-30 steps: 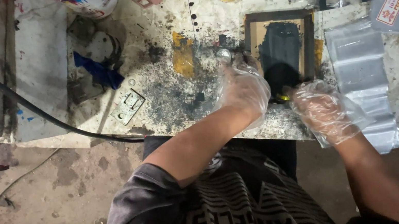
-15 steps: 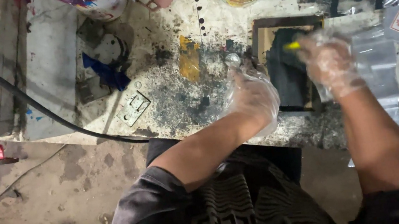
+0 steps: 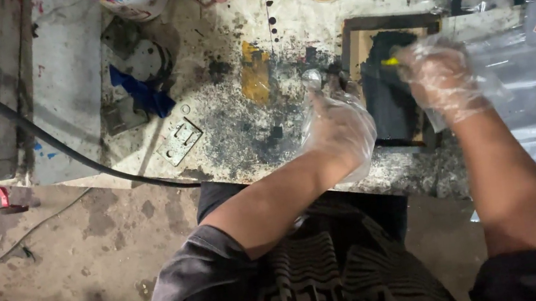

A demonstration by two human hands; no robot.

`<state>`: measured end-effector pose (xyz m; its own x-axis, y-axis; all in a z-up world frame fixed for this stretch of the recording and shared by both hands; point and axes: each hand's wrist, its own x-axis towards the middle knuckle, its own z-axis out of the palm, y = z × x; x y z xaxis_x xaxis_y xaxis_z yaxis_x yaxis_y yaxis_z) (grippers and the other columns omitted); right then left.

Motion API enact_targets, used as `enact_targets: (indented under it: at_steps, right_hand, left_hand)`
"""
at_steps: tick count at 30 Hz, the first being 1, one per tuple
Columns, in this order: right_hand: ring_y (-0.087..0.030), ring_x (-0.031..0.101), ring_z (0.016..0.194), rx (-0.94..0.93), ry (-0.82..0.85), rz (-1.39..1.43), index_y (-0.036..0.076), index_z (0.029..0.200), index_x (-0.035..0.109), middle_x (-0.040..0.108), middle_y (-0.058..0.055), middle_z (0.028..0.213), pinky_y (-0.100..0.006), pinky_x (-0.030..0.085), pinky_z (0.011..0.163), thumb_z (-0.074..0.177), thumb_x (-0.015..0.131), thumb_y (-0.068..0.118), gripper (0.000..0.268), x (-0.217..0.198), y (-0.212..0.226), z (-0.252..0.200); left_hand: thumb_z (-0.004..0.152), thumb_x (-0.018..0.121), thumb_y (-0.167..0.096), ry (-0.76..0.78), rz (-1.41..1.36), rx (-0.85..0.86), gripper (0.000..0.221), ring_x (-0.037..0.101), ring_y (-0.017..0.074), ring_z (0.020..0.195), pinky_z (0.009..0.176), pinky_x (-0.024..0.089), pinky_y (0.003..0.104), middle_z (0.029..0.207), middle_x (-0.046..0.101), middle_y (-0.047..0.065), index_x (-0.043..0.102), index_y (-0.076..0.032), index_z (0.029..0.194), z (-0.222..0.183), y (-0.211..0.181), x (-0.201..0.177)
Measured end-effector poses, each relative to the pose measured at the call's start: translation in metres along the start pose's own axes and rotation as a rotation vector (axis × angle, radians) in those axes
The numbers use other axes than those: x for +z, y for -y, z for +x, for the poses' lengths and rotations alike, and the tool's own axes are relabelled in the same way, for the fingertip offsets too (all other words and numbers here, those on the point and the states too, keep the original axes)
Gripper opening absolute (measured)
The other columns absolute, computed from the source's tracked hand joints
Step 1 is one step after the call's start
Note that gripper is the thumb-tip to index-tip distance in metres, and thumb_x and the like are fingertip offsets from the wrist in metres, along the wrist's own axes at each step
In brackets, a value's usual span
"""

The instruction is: The person is screen printing designs onto small bags and then individually packaging them into plastic sleeves.

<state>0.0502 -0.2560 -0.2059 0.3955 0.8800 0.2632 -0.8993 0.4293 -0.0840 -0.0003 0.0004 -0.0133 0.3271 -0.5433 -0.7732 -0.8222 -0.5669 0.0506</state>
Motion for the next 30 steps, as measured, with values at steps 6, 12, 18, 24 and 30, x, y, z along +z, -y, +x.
enact_targets:
  at_steps: [6,12,18,24,30]
  right_hand:
    - [-0.028,0.069,0.092,-0.313,-0.161,0.026,-0.010,0.131,0.061,0.051,-0.030,0.141,-0.030,0.063,0.067,0.107,0.059,0.012,0.032,0.007,-0.065,-0.020]
    - [-0.023,0.066,0.117,-0.728,-0.167,-1.003,0.015,0.145,0.061,0.067,-0.012,0.132,-0.037,0.045,0.121,0.083,0.090,0.053,0.079,0.046,-0.123,-0.001]
    - [-0.032,0.062,0.122,-0.249,-0.219,0.380,-0.002,0.150,0.034,0.055,-0.021,0.137,-0.039,0.058,0.104,0.096,0.080,0.006,0.072,0.060,-0.141,-0.022]
    - [-0.038,0.064,0.120,-0.264,-0.307,0.613,-0.002,0.147,0.038,0.058,-0.025,0.134,-0.049,0.058,0.102,0.103,0.058,0.015,0.052,0.059,-0.143,-0.033]
    - [-0.037,0.036,0.151,-0.619,-0.140,-1.430,0.021,0.160,0.040,0.029,-0.013,0.168,-0.066,0.027,0.132,0.101,0.062,0.066,0.078,0.091,-0.086,0.026]
  left_hand:
    - [0.092,0.057,-0.006,-0.026,-0.044,-0.005,0.028,0.058,0.0199,0.078,0.121,0.021,0.068,0.098,0.064,0.013,0.051,0.004,0.118,0.002,-0.002,0.005]
    - [0.100,0.053,-0.022,0.029,0.038,0.012,0.058,0.055,0.0463,0.115,0.115,0.021,0.074,0.120,0.059,0.027,0.033,0.006,0.146,-0.001,-0.001,0.002]
    - [0.096,0.060,-0.014,-0.055,-0.042,-0.037,0.024,0.059,0.0214,0.084,0.119,0.017,0.073,0.077,0.054,-0.001,0.056,-0.002,0.116,-0.006,-0.001,0.001]
    - [0.093,0.061,-0.014,-0.038,-0.049,-0.063,0.042,0.062,0.0285,0.101,0.120,0.017,0.072,0.095,0.064,0.005,0.050,0.001,0.130,0.010,-0.008,0.015]
    - [0.093,0.058,-0.013,-0.016,-0.014,-0.050,0.027,0.054,0.0471,0.120,0.118,0.015,0.074,0.129,0.058,0.029,0.055,0.000,0.116,-0.010,-0.003,-0.006]
